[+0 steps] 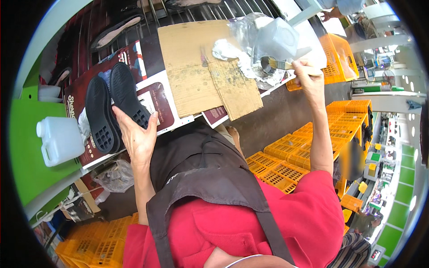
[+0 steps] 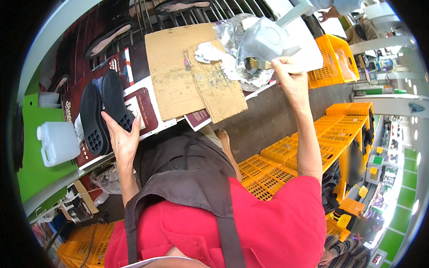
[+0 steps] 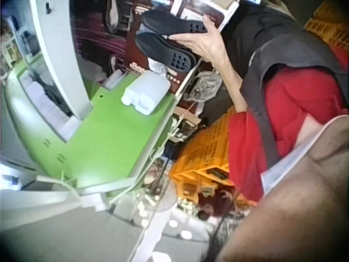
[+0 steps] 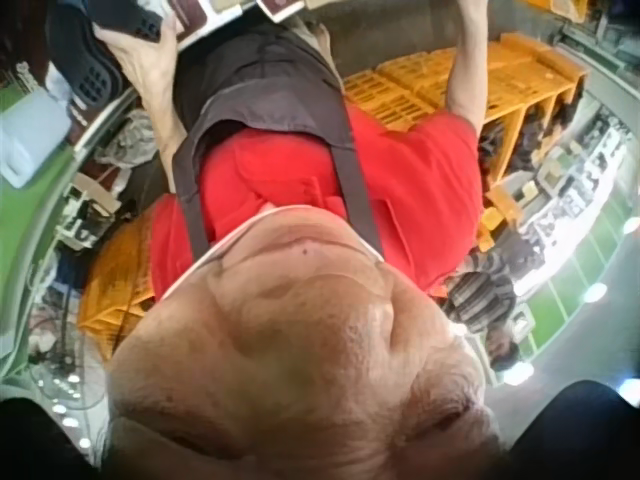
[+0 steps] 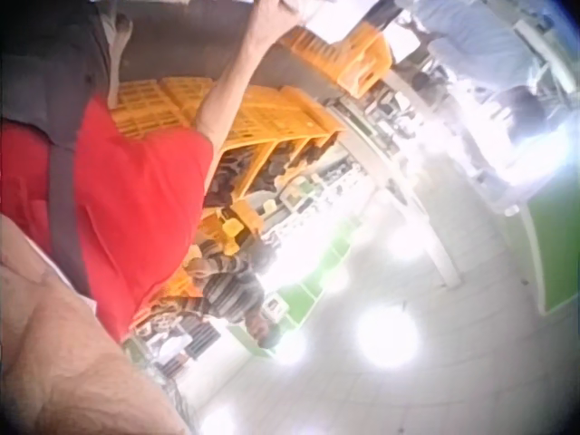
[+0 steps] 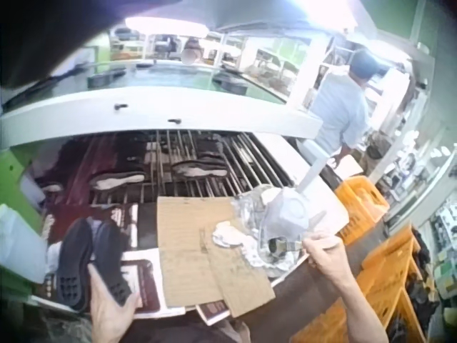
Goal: The person applies adhesive onto shoe soles using a brush and places the coated shoe soles onto a conveyor belt.
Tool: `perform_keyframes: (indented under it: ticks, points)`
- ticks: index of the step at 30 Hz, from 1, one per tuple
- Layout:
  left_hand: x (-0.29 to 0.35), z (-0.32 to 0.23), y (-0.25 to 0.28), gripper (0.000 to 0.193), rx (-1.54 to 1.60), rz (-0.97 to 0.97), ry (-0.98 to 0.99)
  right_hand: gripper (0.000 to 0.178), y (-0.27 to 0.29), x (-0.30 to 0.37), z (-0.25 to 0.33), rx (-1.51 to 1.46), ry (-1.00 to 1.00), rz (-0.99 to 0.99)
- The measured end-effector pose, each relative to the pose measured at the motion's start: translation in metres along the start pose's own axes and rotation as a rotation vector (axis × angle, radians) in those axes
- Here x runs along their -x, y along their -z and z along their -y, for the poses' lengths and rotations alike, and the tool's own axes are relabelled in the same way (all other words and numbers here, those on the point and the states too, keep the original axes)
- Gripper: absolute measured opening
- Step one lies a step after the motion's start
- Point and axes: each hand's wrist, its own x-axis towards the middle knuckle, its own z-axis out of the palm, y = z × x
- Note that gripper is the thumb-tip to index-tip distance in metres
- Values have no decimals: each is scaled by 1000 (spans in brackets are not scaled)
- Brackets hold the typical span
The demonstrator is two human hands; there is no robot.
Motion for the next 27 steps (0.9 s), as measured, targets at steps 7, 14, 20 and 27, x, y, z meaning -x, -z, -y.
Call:
perform_keyframes:
  ticks: [7,14,20,27]
  points:
    - [0,-23,10,101,-41,-6,133,10,-25,-6,-45,257,240,-51]
    - [0,-15,14,92,-30,-166,43,7,-37,-24,-70,485,450,-25]
    - [-12,2,22,88,303,73,286,15,-34,-26,-65,269,186,-3]
    - [-16,23,6,70,841,40,336,22,-24,-24,-51,28,47,-189]
